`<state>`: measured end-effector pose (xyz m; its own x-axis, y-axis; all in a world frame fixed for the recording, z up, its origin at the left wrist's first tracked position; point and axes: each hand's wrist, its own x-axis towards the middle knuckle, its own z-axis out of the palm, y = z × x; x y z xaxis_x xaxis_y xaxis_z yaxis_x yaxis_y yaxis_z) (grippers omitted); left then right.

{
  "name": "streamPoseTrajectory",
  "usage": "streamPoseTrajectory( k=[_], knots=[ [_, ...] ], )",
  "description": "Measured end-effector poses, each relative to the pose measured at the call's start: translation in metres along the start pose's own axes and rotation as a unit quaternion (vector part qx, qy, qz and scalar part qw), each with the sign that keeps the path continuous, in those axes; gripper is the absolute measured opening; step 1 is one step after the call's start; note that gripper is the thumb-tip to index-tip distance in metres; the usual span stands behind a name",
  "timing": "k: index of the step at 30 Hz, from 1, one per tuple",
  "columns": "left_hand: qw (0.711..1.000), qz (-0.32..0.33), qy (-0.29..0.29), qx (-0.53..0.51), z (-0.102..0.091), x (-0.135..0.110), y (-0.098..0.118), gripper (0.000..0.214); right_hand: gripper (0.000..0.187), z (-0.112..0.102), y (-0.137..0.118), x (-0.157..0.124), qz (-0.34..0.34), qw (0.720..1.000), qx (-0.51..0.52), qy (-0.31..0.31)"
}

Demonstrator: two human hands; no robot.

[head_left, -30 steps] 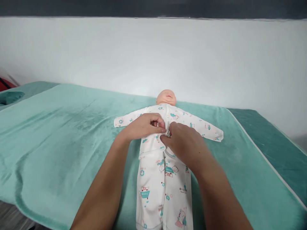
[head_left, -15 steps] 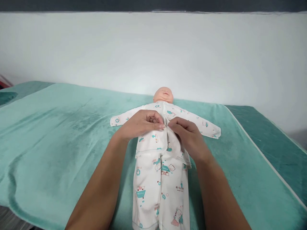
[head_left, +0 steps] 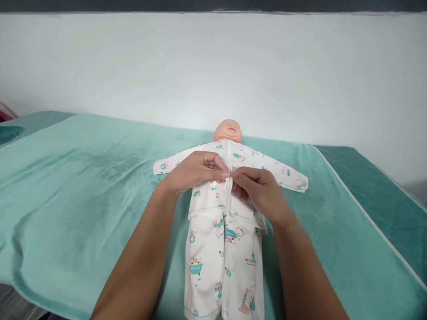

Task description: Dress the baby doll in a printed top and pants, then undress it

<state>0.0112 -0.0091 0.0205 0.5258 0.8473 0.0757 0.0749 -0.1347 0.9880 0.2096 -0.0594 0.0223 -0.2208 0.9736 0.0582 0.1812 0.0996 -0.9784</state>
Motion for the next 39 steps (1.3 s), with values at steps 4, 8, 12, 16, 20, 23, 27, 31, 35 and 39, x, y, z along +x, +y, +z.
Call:
streamPoseTrajectory(
  k=[4, 8, 12, 16, 20, 23, 27, 31, 35, 39],
  knots=[
    [1.0, 0.001, 0.004, -0.007, 0.0001, 0.0012, -0.0015, 0.025, 0.032, -0.005, 0.0034, 0.0011, -0.005, 1.0, 0.02, -0.017],
    [1.0, 0.004, -0.008, -0.003, 0.0009, 0.0013, -0.0008, 0.027, 0.016, -0.0084, 0.0048, 0.0011, 0.004, 0.999, 0.009, -0.038],
    [1.0, 0.009, -0.027, 0.012, 0.0023, 0.0007, 0.0017, 0.029, 0.016, -0.0075, 0.0057, 0.0013, 0.018, 0.999, -0.009, -0.036],
    [0.999, 0.005, -0.04, 0.025, 0.0042, -0.0005, 0.0046, 0.03, 0.019, -0.0047, 0.0053, 0.0009, 0.014, 0.999, -0.035, -0.027],
    [0.999, 0.011, -0.041, 0.025, 0.0056, -0.0012, 0.0054, 0.03, 0.022, -0.0028, 0.0033, 0.0001, 0.01, 0.999, -0.04, -0.017],
    [0.999, 0.016, -0.044, 0.01, 0.0047, -0.0008, 0.0037, 0.03, 0.023, -0.0027, 0.0026, -0.0002, 0.008, 0.999, -0.036, -0.02],
    [0.998, 0.013, -0.052, -0.021, 0.0025, 0.0, 0.0005, 0.031, 0.024, -0.0032, 0.0038, 0.0001, 0.007, 0.999, -0.03, -0.028],
    [0.998, 0.011, -0.051, -0.034, 0.0011, 0.0006, -0.0015, 0.031, 0.024, -0.0034, 0.0049, 0.0001, 0.01, 0.999, -0.028, -0.029],
    [0.997, 0.009, -0.063, -0.035, -0.0015, 0.001, -0.0032, 0.026, 0.025, -0.0041, 0.0055, -0.0004, 0.009, 0.999, -0.021, -0.039],
    [0.995, -0.004, -0.09, -0.036, -0.0036, 0.0001, -0.0019, 0.022, 0.024, -0.0054, 0.0074, 0.0003, 0.007, 0.997, 0.037, -0.06]
  ],
)
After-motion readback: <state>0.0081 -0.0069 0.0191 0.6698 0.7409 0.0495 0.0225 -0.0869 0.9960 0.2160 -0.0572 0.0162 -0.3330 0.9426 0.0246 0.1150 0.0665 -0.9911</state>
